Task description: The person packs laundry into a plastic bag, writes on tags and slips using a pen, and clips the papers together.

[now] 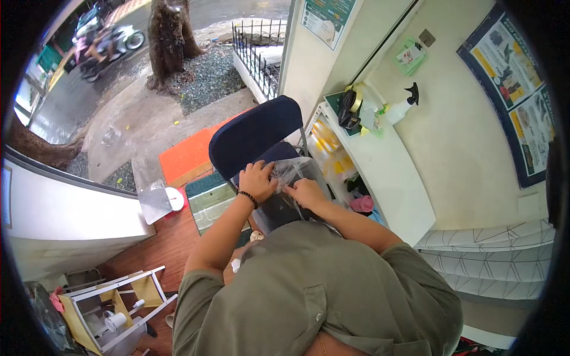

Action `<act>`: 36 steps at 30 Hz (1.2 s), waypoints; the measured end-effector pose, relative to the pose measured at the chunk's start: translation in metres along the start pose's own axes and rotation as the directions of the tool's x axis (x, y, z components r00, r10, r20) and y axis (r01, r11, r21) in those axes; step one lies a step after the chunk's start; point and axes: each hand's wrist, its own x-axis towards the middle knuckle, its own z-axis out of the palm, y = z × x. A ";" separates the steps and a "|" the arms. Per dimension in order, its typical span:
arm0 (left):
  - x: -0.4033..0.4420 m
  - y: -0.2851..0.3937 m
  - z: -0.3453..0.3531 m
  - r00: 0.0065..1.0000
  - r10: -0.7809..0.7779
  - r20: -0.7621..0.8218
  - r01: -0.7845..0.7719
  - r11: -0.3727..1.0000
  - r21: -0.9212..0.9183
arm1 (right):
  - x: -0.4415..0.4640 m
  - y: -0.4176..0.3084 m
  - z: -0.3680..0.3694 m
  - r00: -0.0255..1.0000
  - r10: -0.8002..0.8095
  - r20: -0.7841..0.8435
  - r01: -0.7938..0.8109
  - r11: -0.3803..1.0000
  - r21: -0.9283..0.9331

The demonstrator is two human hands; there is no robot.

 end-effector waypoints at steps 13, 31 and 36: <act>-0.014 0.003 0.001 0.976 0.208 -0.056 -0.194 0.962 0.193 | -0.035 0.051 -0.060 0.794 -0.607 0.024 0.606 0.789 -0.104; -0.003 0.061 0.021 0.982 0.057 -0.178 -0.075 0.993 -0.095 | 0.029 0.041 -0.053 0.677 -0.706 -0.207 0.636 0.703 -0.317; 0.013 0.062 0.019 0.979 0.130 -0.158 -0.156 0.973 -0.167 | 0.017 0.038 -0.071 0.702 -0.655 -0.280 0.626 0.754 -0.198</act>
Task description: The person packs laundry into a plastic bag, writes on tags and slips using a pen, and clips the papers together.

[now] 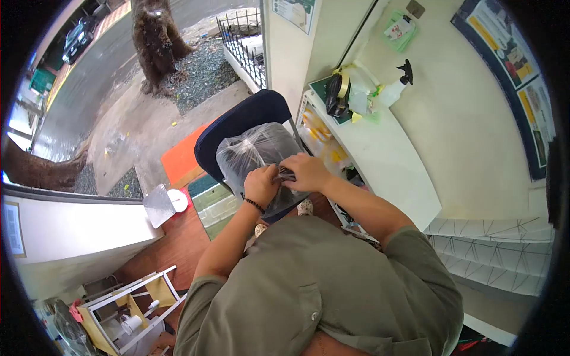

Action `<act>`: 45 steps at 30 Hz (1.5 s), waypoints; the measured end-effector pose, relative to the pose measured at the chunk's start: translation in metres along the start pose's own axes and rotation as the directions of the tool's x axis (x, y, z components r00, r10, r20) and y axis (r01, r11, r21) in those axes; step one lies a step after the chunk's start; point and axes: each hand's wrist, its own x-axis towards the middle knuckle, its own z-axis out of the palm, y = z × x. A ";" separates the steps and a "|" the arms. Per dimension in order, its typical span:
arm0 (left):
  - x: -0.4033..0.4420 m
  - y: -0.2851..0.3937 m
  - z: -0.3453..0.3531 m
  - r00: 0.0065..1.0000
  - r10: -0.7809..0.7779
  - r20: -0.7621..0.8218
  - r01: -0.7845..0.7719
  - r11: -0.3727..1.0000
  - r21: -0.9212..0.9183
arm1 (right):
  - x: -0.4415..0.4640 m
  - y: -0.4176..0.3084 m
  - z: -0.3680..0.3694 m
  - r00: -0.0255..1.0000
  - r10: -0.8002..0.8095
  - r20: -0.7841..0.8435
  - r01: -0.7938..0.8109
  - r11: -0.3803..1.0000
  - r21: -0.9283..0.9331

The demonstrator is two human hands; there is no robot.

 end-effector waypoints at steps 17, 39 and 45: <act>-0.009 -0.028 0.019 0.991 0.089 -0.099 -0.078 0.991 0.112 | -0.014 0.041 0.027 0.863 -0.504 0.021 0.502 0.853 -0.143; -0.048 -0.014 0.001 0.915 0.368 -0.166 -0.332 0.919 0.212 | 0.002 0.039 0.015 0.928 -0.349 0.130 0.330 0.932 0.148; -0.051 -0.009 0.001 0.917 0.343 -0.205 -0.296 0.928 0.227 | 0.025 0.159 -0.020 0.630 0.474 -0.615 -0.532 0.841 0.103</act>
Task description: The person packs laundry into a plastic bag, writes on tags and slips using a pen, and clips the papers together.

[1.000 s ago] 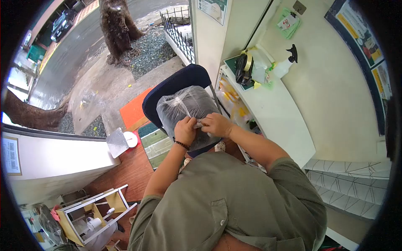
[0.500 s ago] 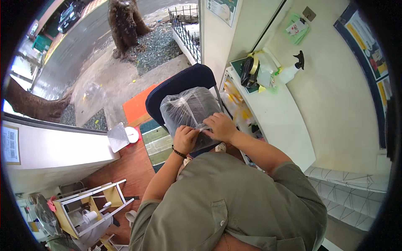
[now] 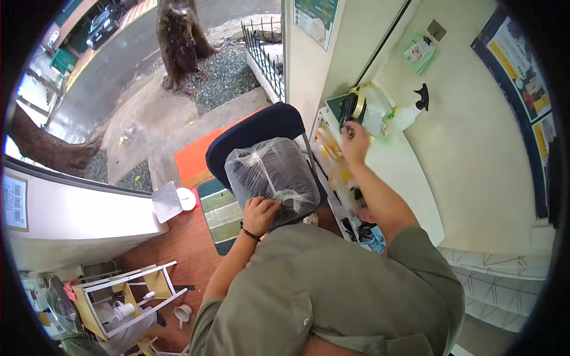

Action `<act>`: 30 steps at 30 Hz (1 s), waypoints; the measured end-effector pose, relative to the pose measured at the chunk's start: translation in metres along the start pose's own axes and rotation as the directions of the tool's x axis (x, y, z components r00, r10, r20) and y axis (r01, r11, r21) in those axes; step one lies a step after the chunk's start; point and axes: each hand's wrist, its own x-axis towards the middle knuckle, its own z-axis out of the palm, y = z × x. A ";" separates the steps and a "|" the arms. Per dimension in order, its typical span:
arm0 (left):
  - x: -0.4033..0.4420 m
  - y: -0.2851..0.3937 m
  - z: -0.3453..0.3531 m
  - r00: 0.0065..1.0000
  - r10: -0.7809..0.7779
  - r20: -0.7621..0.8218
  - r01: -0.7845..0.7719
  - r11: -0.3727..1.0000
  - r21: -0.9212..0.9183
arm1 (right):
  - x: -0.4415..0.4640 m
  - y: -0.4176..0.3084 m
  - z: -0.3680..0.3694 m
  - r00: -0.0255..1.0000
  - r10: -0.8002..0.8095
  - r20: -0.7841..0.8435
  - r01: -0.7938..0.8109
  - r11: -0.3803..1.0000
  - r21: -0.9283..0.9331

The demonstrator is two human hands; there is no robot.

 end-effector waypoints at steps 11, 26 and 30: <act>-0.008 0.004 0.008 0.997 -0.053 -0.050 0.053 0.999 -0.010 | 0.066 0.100 0.042 0.614 0.751 0.241 -0.788 0.569 0.235; -0.008 0.010 0.008 0.993 -0.100 -0.059 0.098 0.994 -0.043 | -0.041 0.075 -0.002 0.858 0.513 0.030 -0.507 0.855 -0.111; -0.010 0.009 0.007 0.995 -0.091 -0.049 0.089 0.995 -0.054 | -0.040 0.076 -0.012 0.818 0.541 0.195 -0.563 0.823 0.078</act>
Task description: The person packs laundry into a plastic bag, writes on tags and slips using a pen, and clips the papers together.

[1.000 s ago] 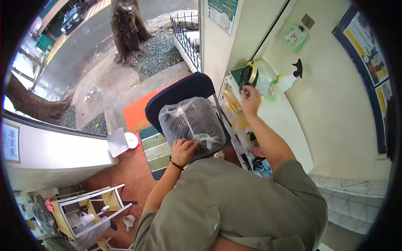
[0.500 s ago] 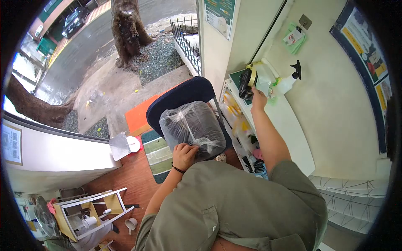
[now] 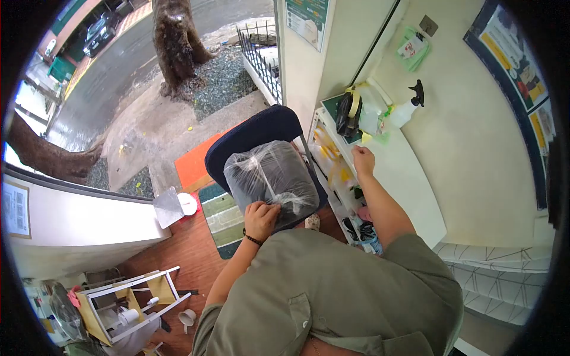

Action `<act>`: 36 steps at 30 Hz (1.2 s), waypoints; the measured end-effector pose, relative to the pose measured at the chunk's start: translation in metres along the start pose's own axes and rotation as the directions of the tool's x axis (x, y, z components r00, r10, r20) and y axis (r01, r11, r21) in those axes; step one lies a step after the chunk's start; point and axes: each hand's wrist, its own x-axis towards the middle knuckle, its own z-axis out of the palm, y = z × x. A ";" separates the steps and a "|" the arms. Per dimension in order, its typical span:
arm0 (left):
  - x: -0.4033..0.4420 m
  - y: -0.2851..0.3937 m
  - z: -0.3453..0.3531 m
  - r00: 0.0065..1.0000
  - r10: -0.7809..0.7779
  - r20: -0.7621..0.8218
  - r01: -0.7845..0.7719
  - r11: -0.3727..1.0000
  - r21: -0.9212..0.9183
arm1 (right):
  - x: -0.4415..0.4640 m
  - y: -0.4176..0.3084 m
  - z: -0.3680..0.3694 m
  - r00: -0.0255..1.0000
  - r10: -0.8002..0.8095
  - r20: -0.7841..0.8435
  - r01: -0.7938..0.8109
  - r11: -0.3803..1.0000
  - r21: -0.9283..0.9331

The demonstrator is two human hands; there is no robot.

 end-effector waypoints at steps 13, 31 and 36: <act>-0.011 0.001 -0.006 0.997 0.007 0.075 -0.008 1.000 0.015 | -0.188 -0.119 0.019 0.584 -0.052 0.810 -0.404 0.847 0.346; -0.012 -0.006 -0.004 0.991 -0.081 0.111 0.088 0.995 -0.056 | -0.269 -0.075 0.038 0.704 0.192 0.684 -0.488 0.830 0.269; -0.008 -0.011 -0.009 0.982 -0.051 0.182 0.061 0.997 -0.053 | -0.277 -0.070 0.036 0.752 0.208 0.626 -0.467 0.838 0.283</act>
